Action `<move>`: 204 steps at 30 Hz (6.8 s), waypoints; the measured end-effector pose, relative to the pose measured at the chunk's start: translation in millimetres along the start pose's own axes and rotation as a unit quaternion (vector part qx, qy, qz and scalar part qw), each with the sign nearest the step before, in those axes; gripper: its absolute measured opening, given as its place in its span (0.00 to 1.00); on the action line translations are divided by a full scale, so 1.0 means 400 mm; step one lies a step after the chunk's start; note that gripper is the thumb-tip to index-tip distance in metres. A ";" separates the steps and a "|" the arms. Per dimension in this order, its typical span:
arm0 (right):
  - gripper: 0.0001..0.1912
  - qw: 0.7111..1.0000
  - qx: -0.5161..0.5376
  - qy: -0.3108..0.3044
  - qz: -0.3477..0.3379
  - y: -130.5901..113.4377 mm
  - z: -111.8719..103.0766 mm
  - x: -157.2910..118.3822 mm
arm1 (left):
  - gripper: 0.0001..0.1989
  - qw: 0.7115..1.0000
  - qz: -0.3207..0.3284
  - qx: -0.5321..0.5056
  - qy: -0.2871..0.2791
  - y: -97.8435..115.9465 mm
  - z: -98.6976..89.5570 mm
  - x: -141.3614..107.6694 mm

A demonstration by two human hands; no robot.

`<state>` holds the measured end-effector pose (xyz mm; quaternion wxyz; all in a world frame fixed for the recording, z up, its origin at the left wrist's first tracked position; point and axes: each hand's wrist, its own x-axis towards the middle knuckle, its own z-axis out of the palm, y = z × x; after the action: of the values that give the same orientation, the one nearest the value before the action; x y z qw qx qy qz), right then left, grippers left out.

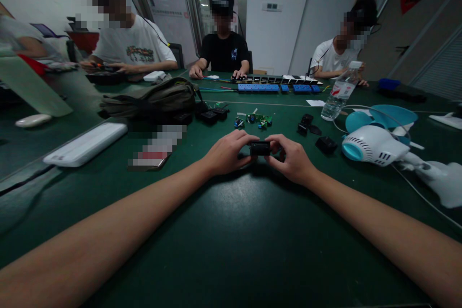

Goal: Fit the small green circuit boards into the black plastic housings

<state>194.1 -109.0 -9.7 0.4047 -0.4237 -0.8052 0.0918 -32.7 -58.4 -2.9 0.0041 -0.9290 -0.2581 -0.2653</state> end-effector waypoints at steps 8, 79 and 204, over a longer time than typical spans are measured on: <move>0.15 1.000 0.005 -0.002 -0.002 -0.001 0.000 0.000 | 0.21 1.000 0.001 0.001 0.000 0.001 0.000 -0.002; 0.15 1.000 0.006 -0.015 0.010 -0.004 -0.001 -0.001 | 0.19 1.000 0.001 -0.006 -0.010 0.002 0.001 0.000; 0.15 0.999 0.013 -0.035 0.015 -0.005 -0.002 0.000 | 0.18 1.000 -0.008 -0.017 -0.025 0.001 -0.001 0.002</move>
<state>193.7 -110.4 -8.2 0.3801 -0.4265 -0.8114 0.1234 -32.2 -58.5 -2.0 -0.0197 -0.9331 -0.2609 -0.2467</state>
